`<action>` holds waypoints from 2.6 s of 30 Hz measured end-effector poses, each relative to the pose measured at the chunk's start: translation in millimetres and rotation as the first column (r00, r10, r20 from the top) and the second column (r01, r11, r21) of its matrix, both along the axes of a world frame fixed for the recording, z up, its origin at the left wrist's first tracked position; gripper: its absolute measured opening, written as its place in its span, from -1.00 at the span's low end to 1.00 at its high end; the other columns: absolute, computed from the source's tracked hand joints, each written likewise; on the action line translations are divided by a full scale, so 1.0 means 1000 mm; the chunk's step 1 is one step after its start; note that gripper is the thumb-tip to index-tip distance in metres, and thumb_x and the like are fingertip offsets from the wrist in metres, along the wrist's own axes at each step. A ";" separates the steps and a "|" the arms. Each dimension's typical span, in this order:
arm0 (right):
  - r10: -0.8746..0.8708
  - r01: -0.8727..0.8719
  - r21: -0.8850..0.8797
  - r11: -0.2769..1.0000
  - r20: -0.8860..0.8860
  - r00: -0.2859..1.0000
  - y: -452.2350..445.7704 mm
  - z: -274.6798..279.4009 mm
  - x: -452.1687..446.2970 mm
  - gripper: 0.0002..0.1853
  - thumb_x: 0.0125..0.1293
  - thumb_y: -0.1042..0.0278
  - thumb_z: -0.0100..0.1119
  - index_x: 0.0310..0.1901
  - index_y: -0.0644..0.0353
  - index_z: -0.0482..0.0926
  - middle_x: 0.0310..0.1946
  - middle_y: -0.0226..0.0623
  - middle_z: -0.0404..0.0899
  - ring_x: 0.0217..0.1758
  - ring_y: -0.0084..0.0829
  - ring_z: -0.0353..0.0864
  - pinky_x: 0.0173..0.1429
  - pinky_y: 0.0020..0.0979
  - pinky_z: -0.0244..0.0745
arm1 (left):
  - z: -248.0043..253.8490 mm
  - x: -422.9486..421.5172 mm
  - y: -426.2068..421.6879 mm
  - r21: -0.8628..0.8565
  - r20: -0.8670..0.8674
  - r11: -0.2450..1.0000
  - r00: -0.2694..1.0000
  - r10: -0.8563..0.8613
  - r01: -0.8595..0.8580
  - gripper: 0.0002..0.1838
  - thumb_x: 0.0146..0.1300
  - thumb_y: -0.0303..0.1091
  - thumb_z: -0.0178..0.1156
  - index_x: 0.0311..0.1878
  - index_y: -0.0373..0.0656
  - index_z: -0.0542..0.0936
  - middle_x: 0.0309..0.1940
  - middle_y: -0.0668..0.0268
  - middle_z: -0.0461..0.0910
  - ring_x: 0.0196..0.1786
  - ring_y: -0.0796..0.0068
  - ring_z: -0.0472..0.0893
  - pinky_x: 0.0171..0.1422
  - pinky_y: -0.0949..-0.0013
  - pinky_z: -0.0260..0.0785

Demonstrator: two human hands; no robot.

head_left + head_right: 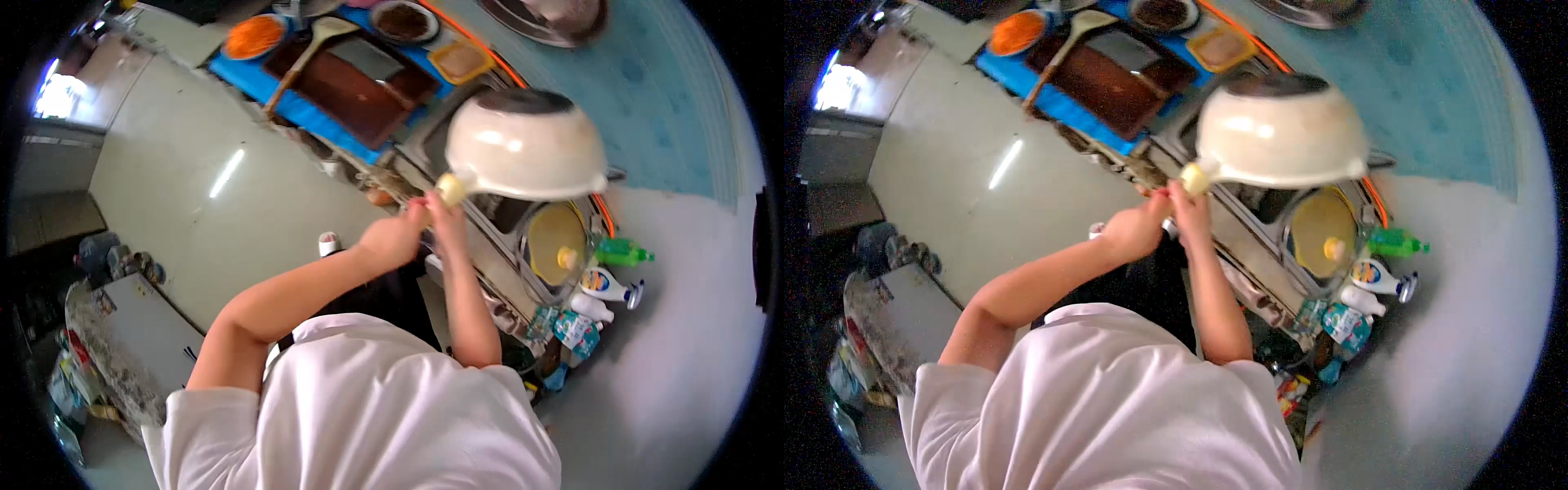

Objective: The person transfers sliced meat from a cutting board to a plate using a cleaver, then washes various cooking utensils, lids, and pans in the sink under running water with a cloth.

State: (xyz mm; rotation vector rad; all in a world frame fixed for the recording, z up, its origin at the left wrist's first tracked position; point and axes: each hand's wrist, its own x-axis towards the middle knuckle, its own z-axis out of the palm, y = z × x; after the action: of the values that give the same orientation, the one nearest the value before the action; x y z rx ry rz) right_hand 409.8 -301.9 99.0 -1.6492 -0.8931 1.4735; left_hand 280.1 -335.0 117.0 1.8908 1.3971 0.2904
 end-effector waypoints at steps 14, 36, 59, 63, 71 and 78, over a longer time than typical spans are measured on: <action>-0.102 0.109 0.045 0.993 -0.136 0.985 -0.034 0.032 -0.024 -0.72 0.24 0.31 0.07 -0.13 0.34 0.39 -0.38 -0.17 0.58 -0.33 -0.41 0.57 -0.19 -0.40 0.43 | 0.035 -0.053 0.009 0.002 0.270 0.989 0.952 -0.143 0.148 -0.58 0.10 -0.40 0.03 -0.01 -0.37 0.21 -0.30 -0.04 0.51 -0.38 0.00 0.56 -0.38 0.09 0.39; -0.014 0.120 0.293 0.949 -0.339 0.941 0.034 0.093 -0.292 -0.73 0.25 0.34 0.03 -0.10 0.35 0.43 -0.22 -0.20 0.55 -0.20 -0.45 0.54 -0.09 -0.43 0.45 | 0.093 -0.286 0.037 -0.384 0.794 0.922 0.530 0.296 0.059 -0.51 0.23 -0.31 0.08 0.20 -0.14 0.20 -0.46 0.35 0.45 -0.50 0.62 0.45 -0.47 0.50 0.34; 0.528 -0.348 0.437 0.829 -0.408 0.745 0.377 0.096 -0.703 -0.76 0.23 0.34 0.02 -0.24 0.38 0.48 -0.30 -0.16 0.58 -0.25 -0.44 0.57 -0.12 -0.43 0.48 | 0.113 -0.682 0.333 -0.274 0.690 0.908 0.593 0.415 -0.317 -0.55 0.13 -0.51 0.13 0.09 -0.17 0.27 -0.54 0.43 0.35 -0.63 0.67 0.34 -0.60 0.57 0.16; 0.481 -0.342 0.388 0.856 -0.353 0.803 0.396 0.092 -0.732 -0.74 0.22 0.30 0.03 -0.27 0.38 0.50 -0.31 -0.17 0.59 -0.27 -0.44 0.57 -0.14 -0.40 0.46 | 0.114 -0.715 0.353 -0.322 0.696 0.911 0.587 0.413 -0.260 -0.57 0.14 -0.51 0.13 0.08 -0.16 0.28 -0.54 0.44 0.34 -0.61 0.68 0.34 -0.61 0.58 0.14; 0.315 -0.209 0.306 0.929 -0.356 0.880 0.409 0.089 -0.776 -0.73 0.23 0.27 0.04 -0.21 0.36 0.44 -0.29 -0.13 0.59 -0.24 -0.40 0.57 -0.09 -0.38 0.45 | 0.111 -0.767 0.386 -0.357 0.674 0.926 0.651 0.348 -0.125 -0.61 0.13 -0.51 0.12 0.03 -0.13 0.28 -0.55 0.45 0.32 -0.63 0.68 0.32 -0.62 0.58 0.14; 0.216 -0.136 0.239 0.961 -0.351 0.911 0.412 0.102 -0.789 -0.66 0.23 0.05 0.08 -0.18 0.19 0.45 -0.29 -0.23 0.60 -0.24 -0.47 0.59 -0.16 -0.42 0.45 | 0.113 -0.780 0.404 -0.393 0.751 0.919 0.565 0.341 -0.032 -0.75 0.18 -0.50 0.05 -0.07 -0.13 0.33 -0.50 0.43 0.38 -0.60 0.66 0.33 -0.58 0.58 0.15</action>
State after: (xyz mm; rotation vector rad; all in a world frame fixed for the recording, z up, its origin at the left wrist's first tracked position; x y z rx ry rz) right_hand -378.7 110.2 201.4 -1.1048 -0.9600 1.6811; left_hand -500.2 68.9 229.6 1.0453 0.8990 0.8536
